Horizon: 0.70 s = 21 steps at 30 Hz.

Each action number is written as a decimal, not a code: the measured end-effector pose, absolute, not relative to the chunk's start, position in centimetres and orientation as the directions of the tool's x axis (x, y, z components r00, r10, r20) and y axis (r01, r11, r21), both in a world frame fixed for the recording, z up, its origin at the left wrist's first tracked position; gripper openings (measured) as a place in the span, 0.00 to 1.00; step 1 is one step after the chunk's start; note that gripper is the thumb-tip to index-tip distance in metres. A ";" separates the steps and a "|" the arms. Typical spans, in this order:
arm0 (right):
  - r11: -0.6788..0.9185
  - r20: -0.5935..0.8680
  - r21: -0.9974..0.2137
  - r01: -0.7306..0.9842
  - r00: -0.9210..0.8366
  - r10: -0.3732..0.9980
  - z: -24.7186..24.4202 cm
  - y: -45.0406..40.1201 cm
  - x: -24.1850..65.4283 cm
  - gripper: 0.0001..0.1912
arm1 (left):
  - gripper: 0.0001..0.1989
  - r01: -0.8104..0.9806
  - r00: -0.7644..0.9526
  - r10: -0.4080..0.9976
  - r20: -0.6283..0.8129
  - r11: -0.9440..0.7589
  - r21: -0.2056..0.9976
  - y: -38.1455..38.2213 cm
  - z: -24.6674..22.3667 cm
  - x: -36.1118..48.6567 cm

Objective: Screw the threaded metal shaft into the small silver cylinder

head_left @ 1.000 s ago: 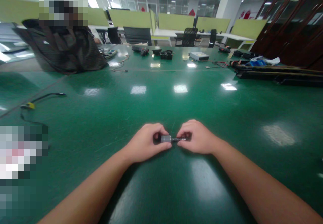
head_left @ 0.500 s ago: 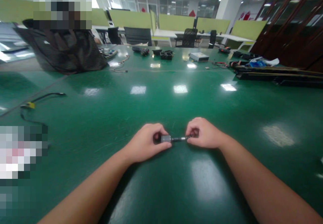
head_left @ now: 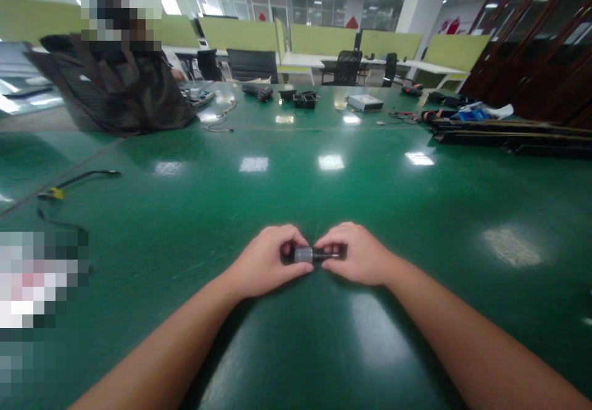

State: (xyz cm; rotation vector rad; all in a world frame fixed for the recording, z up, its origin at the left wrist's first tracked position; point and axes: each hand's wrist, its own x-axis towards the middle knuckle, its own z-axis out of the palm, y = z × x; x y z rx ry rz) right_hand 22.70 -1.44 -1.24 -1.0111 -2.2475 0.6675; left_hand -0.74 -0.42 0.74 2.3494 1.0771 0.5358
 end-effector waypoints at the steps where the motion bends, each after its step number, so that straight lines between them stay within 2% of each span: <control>1: 0.581 0.299 -0.650 0.491 -0.537 0.789 -1.3 -1.4 22.7 0.12 | 0.12 0.590 0.607 0.782 0.140 -0.561 0.580 -0.4 0.7 -0.7; 4: 0.576 0.295 -0.651 0.495 -0.535 0.792 -1.3 -1.3 23.0 0.09 | 0.14 0.589 0.612 0.777 0.147 -0.571 0.572 -0.5 0.8 -0.7; 21: 0.612 0.288 -0.597 0.519 -0.573 0.767 -1.1 -1.5 22.6 0.07 | 0.11 0.600 0.598 0.790 0.136 -0.553 0.578 -0.4 0.8 -0.6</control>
